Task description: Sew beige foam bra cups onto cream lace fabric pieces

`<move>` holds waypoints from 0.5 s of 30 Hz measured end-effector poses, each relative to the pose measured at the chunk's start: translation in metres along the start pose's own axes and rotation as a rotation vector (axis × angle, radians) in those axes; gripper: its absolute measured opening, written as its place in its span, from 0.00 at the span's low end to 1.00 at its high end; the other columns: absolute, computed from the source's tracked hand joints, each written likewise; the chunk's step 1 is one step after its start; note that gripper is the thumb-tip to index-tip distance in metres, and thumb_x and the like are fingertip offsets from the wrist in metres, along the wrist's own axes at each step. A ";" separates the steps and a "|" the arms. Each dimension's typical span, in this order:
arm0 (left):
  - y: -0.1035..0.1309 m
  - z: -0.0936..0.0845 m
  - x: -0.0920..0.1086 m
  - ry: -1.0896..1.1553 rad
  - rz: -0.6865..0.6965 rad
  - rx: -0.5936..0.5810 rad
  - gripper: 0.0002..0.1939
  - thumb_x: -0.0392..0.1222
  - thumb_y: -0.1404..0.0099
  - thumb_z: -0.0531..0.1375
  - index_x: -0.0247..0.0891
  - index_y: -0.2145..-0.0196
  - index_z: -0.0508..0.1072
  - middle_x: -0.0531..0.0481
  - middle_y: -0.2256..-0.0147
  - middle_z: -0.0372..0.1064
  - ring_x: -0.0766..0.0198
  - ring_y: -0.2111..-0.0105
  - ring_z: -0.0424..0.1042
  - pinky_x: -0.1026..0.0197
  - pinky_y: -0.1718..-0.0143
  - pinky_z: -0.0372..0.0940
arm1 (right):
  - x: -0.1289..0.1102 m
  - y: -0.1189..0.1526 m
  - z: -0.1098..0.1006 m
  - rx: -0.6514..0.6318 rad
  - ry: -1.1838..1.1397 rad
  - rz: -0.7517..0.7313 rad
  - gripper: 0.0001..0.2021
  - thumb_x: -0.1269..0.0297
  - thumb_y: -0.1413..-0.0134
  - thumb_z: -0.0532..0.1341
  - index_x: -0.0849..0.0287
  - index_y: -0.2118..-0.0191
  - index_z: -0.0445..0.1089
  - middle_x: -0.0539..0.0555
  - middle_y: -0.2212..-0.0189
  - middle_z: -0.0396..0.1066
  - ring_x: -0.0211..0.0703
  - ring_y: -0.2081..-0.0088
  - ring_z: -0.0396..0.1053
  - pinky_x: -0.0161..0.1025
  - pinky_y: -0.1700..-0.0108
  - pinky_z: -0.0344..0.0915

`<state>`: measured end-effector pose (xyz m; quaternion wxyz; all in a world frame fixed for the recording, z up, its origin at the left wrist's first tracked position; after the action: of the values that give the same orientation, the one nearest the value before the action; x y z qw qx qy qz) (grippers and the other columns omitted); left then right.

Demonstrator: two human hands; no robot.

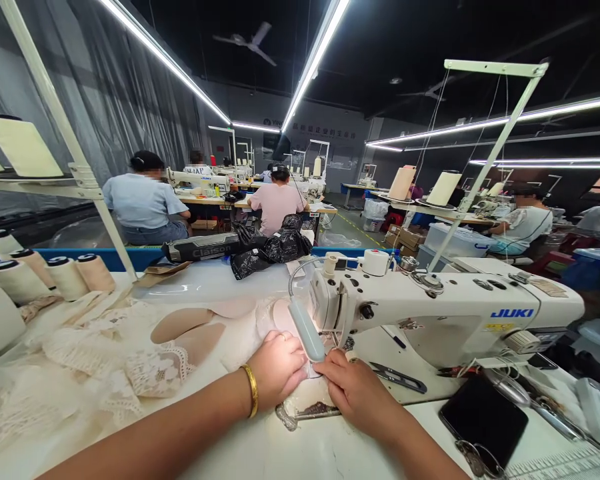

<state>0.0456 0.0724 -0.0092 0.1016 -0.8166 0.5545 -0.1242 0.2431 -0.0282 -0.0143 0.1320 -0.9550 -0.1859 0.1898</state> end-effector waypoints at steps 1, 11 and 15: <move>-0.001 0.000 0.000 -0.008 -0.017 0.001 0.06 0.40 0.31 0.58 0.39 0.64 0.74 0.43 0.62 0.73 0.49 0.59 0.69 0.47 0.54 0.62 | 0.001 0.000 0.000 0.008 -0.002 -0.002 0.19 0.80 0.41 0.53 0.55 0.51 0.74 0.54 0.62 0.70 0.45 0.65 0.66 0.39 0.65 0.59; 0.029 -0.037 0.013 0.129 -0.060 0.037 0.15 0.27 0.37 0.54 0.39 0.56 0.73 0.44 0.62 0.76 0.53 0.62 0.74 0.52 0.56 0.67 | -0.031 -0.005 0.003 -0.006 -0.725 0.274 0.10 0.60 0.32 0.55 0.54 0.49 0.66 0.49 0.67 0.70 0.44 0.66 0.66 0.40 0.63 0.61; 0.087 -0.034 0.067 0.974 -0.211 0.010 0.18 0.48 0.33 0.67 0.47 0.47 0.75 0.43 0.48 0.76 0.49 0.48 0.74 0.51 0.46 0.66 | -0.067 -0.010 0.008 0.005 -1.242 0.489 0.23 0.56 0.40 0.63 0.55 0.43 0.58 0.43 0.73 0.68 0.40 0.72 0.65 0.37 0.66 0.61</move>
<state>-0.0186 -0.0224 0.0027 -0.1785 -0.7149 0.4512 -0.5034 0.1798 -0.0451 0.0026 -0.0444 -0.6827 -0.0050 0.7293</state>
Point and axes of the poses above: each hand's wrist, its own y-axis away from the middle knuckle, its own z-axis out of the palm, x = y × z, the point moved 1 cm from there along -y, towards the middle knuckle
